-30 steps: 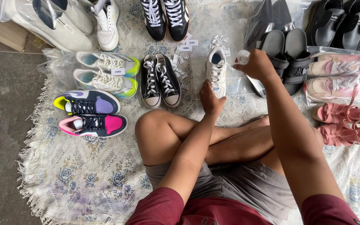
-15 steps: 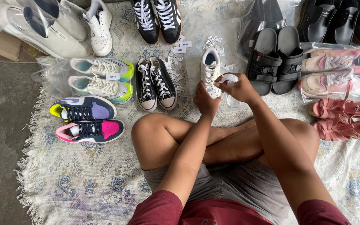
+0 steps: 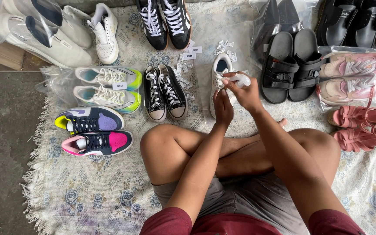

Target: The person sits on a rug and cleans a white sneaker by spraying it with a liquid from a bottle and wiping it with their hands. They then place the shoe down and pick up a small white paper tag, which they insert into the shoe before continuing to wipe the exterior.

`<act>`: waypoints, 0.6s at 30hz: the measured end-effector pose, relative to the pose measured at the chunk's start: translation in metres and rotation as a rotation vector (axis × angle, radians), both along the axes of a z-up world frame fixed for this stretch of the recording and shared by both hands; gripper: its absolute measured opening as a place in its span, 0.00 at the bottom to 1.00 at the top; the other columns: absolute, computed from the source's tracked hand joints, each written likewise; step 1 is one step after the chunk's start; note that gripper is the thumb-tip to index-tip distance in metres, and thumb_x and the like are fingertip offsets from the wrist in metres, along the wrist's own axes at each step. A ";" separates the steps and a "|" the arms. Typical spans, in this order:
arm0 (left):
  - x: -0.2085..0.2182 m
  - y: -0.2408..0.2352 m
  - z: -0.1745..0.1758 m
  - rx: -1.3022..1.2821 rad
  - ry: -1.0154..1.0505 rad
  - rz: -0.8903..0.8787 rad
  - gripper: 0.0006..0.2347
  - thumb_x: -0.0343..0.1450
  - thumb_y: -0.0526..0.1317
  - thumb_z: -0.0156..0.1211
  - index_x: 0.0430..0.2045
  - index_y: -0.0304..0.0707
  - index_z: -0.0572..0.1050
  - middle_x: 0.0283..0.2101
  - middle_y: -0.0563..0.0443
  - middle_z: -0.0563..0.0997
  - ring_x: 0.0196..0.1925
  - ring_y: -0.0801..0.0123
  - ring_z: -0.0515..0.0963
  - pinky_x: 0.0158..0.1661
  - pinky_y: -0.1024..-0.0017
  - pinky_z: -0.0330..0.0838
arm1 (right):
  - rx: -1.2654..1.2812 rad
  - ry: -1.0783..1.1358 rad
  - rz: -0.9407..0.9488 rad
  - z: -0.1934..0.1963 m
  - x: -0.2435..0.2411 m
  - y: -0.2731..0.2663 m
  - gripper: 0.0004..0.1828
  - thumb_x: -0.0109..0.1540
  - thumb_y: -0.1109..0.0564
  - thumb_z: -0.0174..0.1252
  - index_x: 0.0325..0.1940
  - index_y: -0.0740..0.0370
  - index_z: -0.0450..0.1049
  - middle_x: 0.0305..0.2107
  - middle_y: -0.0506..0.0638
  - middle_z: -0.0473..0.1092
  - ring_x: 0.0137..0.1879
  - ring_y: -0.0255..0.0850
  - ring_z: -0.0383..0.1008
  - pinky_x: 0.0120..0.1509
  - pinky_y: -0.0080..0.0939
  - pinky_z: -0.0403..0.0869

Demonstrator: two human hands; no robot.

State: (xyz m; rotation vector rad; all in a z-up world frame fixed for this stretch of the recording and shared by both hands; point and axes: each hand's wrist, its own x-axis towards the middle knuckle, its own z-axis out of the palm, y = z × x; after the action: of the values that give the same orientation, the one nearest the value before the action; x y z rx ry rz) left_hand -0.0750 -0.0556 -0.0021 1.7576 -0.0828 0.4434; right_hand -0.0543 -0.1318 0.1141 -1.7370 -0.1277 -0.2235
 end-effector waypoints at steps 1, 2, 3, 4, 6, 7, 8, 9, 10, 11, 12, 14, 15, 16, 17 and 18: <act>0.005 -0.001 -0.015 0.001 -0.001 -0.002 0.18 0.83 0.41 0.32 0.47 0.36 0.76 0.50 0.49 0.81 0.59 0.61 0.79 0.71 0.60 0.52 | 0.001 -0.001 -0.002 -0.008 0.002 0.001 0.13 0.61 0.56 0.74 0.48 0.58 0.83 0.25 0.51 0.74 0.33 0.33 0.69 0.42 0.32 0.67; 0.011 -0.002 -0.029 0.013 -0.021 0.034 0.17 0.83 0.42 0.32 0.35 0.41 0.74 0.36 0.54 0.79 0.48 0.66 0.80 0.68 0.62 0.56 | 0.003 0.005 -0.029 -0.016 0.004 0.002 0.15 0.60 0.55 0.75 0.50 0.57 0.83 0.27 0.50 0.75 0.33 0.33 0.70 0.43 0.33 0.67; 0.015 -0.002 -0.044 0.026 -0.038 0.069 0.20 0.83 0.42 0.33 0.22 0.46 0.72 0.22 0.60 0.76 0.36 0.70 0.81 0.65 0.64 0.59 | 0.007 0.012 -0.057 -0.024 0.005 0.002 0.18 0.59 0.54 0.76 0.51 0.57 0.82 0.28 0.50 0.75 0.34 0.33 0.70 0.44 0.33 0.68; 0.011 -0.001 -0.026 0.028 -0.037 0.065 0.20 0.83 0.42 0.33 0.22 0.46 0.72 0.22 0.60 0.76 0.36 0.70 0.81 0.65 0.64 0.59 | 0.009 0.014 -0.061 -0.016 0.000 0.005 0.18 0.59 0.54 0.76 0.51 0.57 0.82 0.28 0.50 0.75 0.34 0.33 0.70 0.44 0.33 0.68; 0.004 0.003 0.011 0.062 -0.090 0.126 0.15 0.82 0.41 0.33 0.31 0.42 0.71 0.27 0.56 0.74 0.37 0.66 0.78 0.63 0.63 0.59 | -0.103 0.057 -0.159 -0.001 -0.010 0.011 0.32 0.56 0.50 0.78 0.58 0.64 0.73 0.45 0.64 0.71 0.54 0.59 0.74 0.60 0.58 0.72; 0.007 0.001 0.006 0.060 -0.090 0.118 0.15 0.82 0.41 0.33 0.31 0.42 0.71 0.27 0.56 0.74 0.37 0.66 0.78 0.63 0.63 0.59 | -0.105 0.057 -0.167 -0.003 -0.015 0.008 0.32 0.56 0.50 0.78 0.58 0.64 0.73 0.45 0.64 0.71 0.54 0.59 0.74 0.60 0.58 0.72; 0.009 -0.001 0.001 0.052 -0.101 0.122 0.14 0.82 0.42 0.33 0.34 0.45 0.70 0.29 0.58 0.73 0.38 0.68 0.77 0.60 0.65 0.59 | -0.108 0.076 -0.173 -0.005 -0.019 0.006 0.33 0.59 0.49 0.76 0.56 0.72 0.69 0.45 0.69 0.68 0.55 0.67 0.72 0.59 0.65 0.72; 0.012 -0.003 -0.005 0.042 -0.111 0.131 0.12 0.82 0.44 0.34 0.37 0.47 0.70 0.31 0.61 0.72 0.39 0.70 0.76 0.57 0.68 0.59 | -0.113 0.095 -0.174 -0.007 -0.024 0.004 0.36 0.61 0.49 0.74 0.54 0.81 0.65 0.45 0.73 0.65 0.55 0.75 0.70 0.59 0.73 0.72; 0.011 -0.004 0.006 0.038 -0.111 0.127 0.12 0.82 0.44 0.34 0.37 0.47 0.70 0.31 0.61 0.72 0.39 0.70 0.76 0.57 0.68 0.59 | -0.117 0.095 -0.178 -0.003 -0.025 0.005 0.36 0.61 0.49 0.74 0.54 0.81 0.65 0.45 0.73 0.65 0.55 0.75 0.70 0.59 0.73 0.72; 0.010 -0.004 0.016 0.028 -0.117 0.112 0.11 0.81 0.44 0.34 0.45 0.46 0.68 0.37 0.57 0.72 0.42 0.64 0.75 0.55 0.65 0.60 | -0.040 0.056 -0.172 0.001 -0.026 0.008 0.31 0.61 0.54 0.73 0.52 0.80 0.64 0.44 0.72 0.66 0.56 0.72 0.71 0.61 0.69 0.72; 0.009 -0.004 0.026 0.018 -0.123 0.098 0.12 0.81 0.44 0.34 0.53 0.44 0.66 0.43 0.53 0.72 0.45 0.58 0.74 0.53 0.63 0.62 | 0.036 0.018 -0.166 0.004 -0.027 0.010 0.26 0.62 0.60 0.71 0.50 0.80 0.63 0.43 0.71 0.67 0.57 0.70 0.72 0.62 0.66 0.72; 0.012 -0.008 0.026 -0.024 -0.094 0.072 0.12 0.81 0.44 0.35 0.54 0.44 0.65 0.44 0.52 0.71 0.46 0.57 0.72 0.54 0.60 0.61 | 0.031 0.031 -0.123 0.020 -0.024 0.009 0.24 0.62 0.62 0.70 0.51 0.78 0.64 0.44 0.72 0.68 0.58 0.72 0.71 0.63 0.70 0.72; 0.014 -0.010 0.027 -0.063 -0.067 0.046 0.12 0.81 0.45 0.36 0.55 0.43 0.63 0.45 0.51 0.70 0.47 0.55 0.71 0.56 0.58 0.61 | 0.028 0.041 -0.081 0.027 -0.022 0.008 0.23 0.61 0.64 0.69 0.51 0.77 0.64 0.45 0.74 0.68 0.59 0.74 0.70 0.64 0.73 0.71; 0.019 -0.009 0.021 -0.065 -0.063 0.045 0.12 0.81 0.45 0.36 0.55 0.43 0.63 0.45 0.51 0.70 0.47 0.55 0.71 0.56 0.58 0.61 | 0.025 0.045 -0.083 0.018 -0.016 -0.002 0.23 0.61 0.64 0.69 0.51 0.77 0.64 0.45 0.74 0.68 0.59 0.74 0.70 0.64 0.73 0.71; 0.024 -0.009 0.016 -0.136 -0.016 -0.032 0.15 0.81 0.49 0.40 0.58 0.43 0.63 0.51 0.47 0.69 0.55 0.50 0.67 0.62 0.55 0.55 | 0.056 0.042 -0.051 0.008 -0.010 -0.012 0.25 0.59 0.66 0.70 0.53 0.76 0.64 0.46 0.72 0.69 0.59 0.70 0.71 0.64 0.68 0.72; 0.030 -0.009 0.011 -0.206 0.031 -0.110 0.19 0.80 0.52 0.44 0.61 0.43 0.62 0.57 0.43 0.67 0.64 0.46 0.64 0.69 0.52 0.50 | 0.087 0.039 -0.020 -0.001 -0.004 -0.022 0.27 0.57 0.68 0.71 0.54 0.74 0.64 0.47 0.69 0.70 0.60 0.66 0.71 0.64 0.64 0.73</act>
State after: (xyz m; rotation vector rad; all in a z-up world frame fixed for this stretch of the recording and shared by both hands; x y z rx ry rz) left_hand -0.0446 -0.0647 0.0093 1.5490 -0.1074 0.3328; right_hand -0.0581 -0.1534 0.1127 -1.6554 -0.0710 -0.2065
